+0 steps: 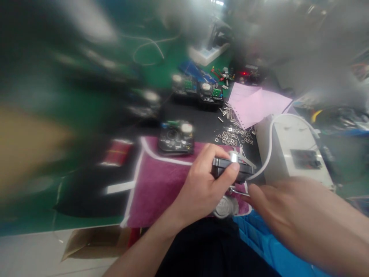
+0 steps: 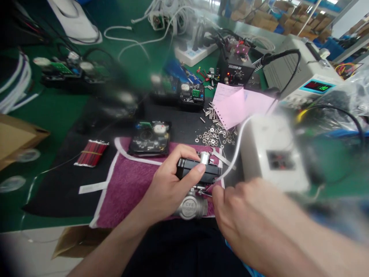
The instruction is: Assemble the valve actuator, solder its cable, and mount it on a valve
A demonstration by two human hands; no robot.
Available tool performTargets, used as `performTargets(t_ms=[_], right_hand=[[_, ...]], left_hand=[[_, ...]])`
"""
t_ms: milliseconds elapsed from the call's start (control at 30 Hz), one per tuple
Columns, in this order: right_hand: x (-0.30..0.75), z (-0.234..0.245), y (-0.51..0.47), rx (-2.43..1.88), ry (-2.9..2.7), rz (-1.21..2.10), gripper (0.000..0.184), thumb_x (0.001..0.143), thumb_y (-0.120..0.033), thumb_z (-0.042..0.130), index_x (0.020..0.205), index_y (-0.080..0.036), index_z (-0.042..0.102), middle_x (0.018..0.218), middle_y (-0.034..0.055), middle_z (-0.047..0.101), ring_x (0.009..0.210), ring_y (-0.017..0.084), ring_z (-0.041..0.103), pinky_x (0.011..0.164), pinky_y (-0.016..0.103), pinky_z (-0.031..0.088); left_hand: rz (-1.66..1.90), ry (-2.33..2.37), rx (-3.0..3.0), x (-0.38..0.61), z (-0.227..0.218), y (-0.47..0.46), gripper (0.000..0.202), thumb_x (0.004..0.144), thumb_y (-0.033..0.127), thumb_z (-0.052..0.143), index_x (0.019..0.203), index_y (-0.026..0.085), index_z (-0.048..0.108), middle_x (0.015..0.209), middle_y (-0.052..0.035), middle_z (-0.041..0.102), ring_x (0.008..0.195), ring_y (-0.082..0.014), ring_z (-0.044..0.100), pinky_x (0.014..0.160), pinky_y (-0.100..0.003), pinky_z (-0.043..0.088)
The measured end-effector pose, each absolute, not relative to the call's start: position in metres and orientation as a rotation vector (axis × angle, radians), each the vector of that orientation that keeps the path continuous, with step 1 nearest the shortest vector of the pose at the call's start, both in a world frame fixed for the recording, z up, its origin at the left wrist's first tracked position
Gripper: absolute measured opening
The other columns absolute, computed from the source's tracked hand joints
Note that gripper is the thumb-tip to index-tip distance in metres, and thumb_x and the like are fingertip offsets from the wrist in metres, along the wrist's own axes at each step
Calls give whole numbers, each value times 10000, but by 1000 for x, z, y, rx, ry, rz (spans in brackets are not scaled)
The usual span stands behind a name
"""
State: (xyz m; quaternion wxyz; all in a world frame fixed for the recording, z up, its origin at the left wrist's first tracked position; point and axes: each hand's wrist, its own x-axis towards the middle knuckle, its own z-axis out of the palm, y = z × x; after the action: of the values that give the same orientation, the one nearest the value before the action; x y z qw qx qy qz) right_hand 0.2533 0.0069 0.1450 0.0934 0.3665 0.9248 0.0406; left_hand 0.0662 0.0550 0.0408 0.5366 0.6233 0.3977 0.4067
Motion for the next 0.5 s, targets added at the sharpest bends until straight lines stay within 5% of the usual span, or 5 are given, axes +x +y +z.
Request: performTargets(t_ms=[300, 500], right_hand=[[276, 119, -3, 1231, 2848, -213, 312, 1067, -52, 305, 852, -239, 432, 664, -15, 517, 504, 182, 476, 564, 374, 239], [286, 91, -15, 1440, 2926, -296, 289, 1113, -142, 490, 840, -227, 450, 655, -24, 469, 556, 177, 391, 607, 361, 210]], left_hand=[[942, 877, 1486, 63, 40, 56, 93, 1051, 253, 642, 1113, 248, 573, 1117, 7, 603, 1034, -132, 615, 939, -294, 500], [934, 890, 1434, 62, 38, 56, 92, 1052, 270, 645, 1119, 261, 583, 1125, 13, 604, 1031, -125, 620, 930, -278, 498]])
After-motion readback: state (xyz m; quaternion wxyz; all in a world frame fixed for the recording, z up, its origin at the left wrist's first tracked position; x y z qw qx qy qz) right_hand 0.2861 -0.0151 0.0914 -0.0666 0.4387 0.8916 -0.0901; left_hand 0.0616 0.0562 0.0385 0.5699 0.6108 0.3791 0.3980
